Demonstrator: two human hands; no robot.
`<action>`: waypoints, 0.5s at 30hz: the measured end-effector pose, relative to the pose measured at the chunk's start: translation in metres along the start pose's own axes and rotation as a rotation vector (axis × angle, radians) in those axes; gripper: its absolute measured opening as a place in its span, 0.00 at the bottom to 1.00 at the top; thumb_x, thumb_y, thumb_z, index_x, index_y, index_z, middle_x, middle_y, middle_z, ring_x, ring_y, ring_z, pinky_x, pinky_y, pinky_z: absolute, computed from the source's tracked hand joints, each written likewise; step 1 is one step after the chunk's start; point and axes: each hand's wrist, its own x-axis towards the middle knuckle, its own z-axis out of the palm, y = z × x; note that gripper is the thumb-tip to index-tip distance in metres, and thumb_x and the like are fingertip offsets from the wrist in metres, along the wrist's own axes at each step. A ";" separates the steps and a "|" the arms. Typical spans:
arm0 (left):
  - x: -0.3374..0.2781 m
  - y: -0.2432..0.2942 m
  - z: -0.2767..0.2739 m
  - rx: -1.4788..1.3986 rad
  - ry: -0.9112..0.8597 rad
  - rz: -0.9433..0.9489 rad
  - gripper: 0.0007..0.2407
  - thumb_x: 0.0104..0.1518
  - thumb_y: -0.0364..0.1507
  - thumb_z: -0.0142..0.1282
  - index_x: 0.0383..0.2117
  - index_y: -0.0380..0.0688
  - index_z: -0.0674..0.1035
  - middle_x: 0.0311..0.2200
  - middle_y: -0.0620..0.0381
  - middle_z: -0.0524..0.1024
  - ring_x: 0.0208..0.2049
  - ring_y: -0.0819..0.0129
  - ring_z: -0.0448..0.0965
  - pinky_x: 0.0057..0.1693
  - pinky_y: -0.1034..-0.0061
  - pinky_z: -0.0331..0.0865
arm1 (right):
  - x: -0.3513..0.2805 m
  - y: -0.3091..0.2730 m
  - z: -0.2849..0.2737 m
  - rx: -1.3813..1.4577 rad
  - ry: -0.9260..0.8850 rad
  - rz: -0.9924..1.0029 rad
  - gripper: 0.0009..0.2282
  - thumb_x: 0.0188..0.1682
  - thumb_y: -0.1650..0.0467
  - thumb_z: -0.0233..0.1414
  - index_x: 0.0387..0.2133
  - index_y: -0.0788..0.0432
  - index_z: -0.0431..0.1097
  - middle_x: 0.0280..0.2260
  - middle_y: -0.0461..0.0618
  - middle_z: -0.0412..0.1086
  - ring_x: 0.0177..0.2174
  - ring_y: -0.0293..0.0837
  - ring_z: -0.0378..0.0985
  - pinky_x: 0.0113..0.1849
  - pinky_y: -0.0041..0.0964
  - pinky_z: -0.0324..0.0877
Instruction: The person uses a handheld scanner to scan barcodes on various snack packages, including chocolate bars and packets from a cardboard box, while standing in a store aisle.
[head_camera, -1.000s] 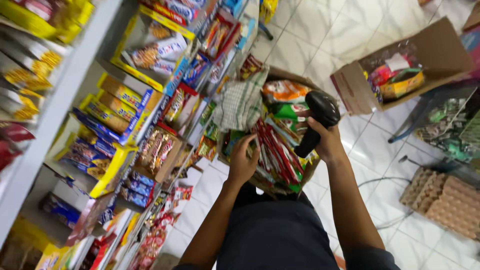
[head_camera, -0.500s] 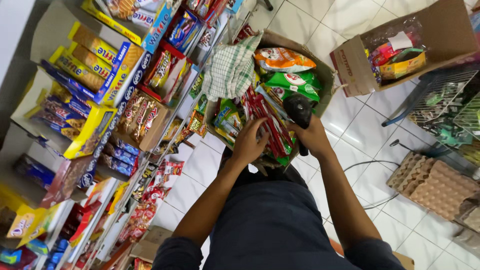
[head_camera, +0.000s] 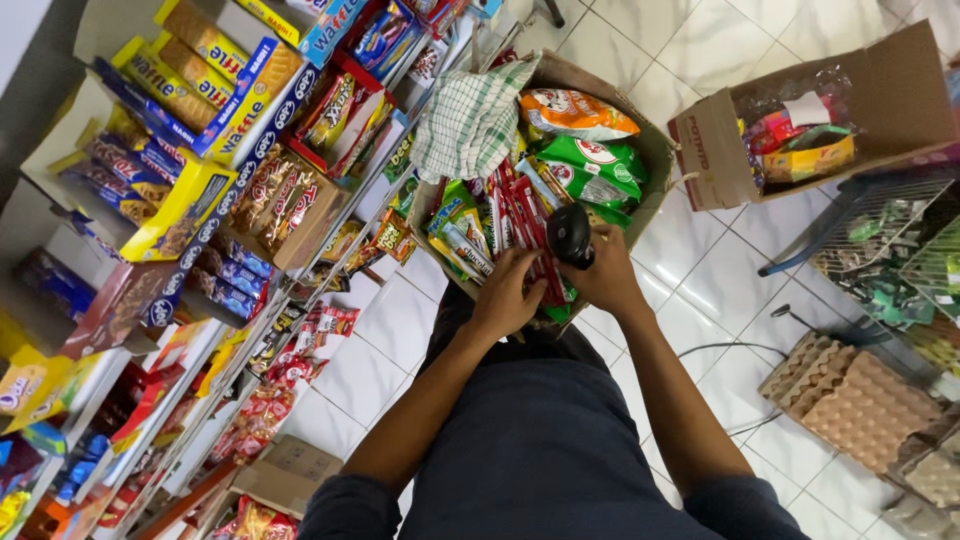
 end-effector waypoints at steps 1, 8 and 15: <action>-0.001 -0.001 0.001 -0.001 0.004 0.002 0.21 0.57 0.29 0.60 0.57 0.41 0.73 0.51 0.43 0.71 0.53 0.46 0.74 0.57 0.60 0.70 | -0.001 0.001 0.000 -0.002 -0.018 -0.032 0.20 0.36 0.67 0.68 0.43 0.57 0.76 0.49 0.65 0.66 0.51 0.62 0.68 0.51 0.51 0.68; -0.005 0.000 0.007 -0.002 0.063 -0.004 0.20 0.57 0.29 0.61 0.56 0.41 0.73 0.52 0.44 0.71 0.51 0.46 0.75 0.55 0.60 0.71 | -0.002 -0.001 -0.005 -0.012 -0.115 -0.041 0.18 0.37 0.68 0.66 0.43 0.56 0.77 0.49 0.62 0.68 0.51 0.58 0.71 0.51 0.49 0.69; -0.007 0.007 0.003 -0.097 -0.004 -0.172 0.20 0.58 0.32 0.59 0.58 0.45 0.73 0.52 0.46 0.70 0.45 0.53 0.79 0.53 0.64 0.72 | 0.000 0.002 -0.012 -0.017 -0.089 -0.127 0.17 0.37 0.67 0.67 0.40 0.58 0.77 0.47 0.64 0.68 0.49 0.62 0.71 0.50 0.49 0.68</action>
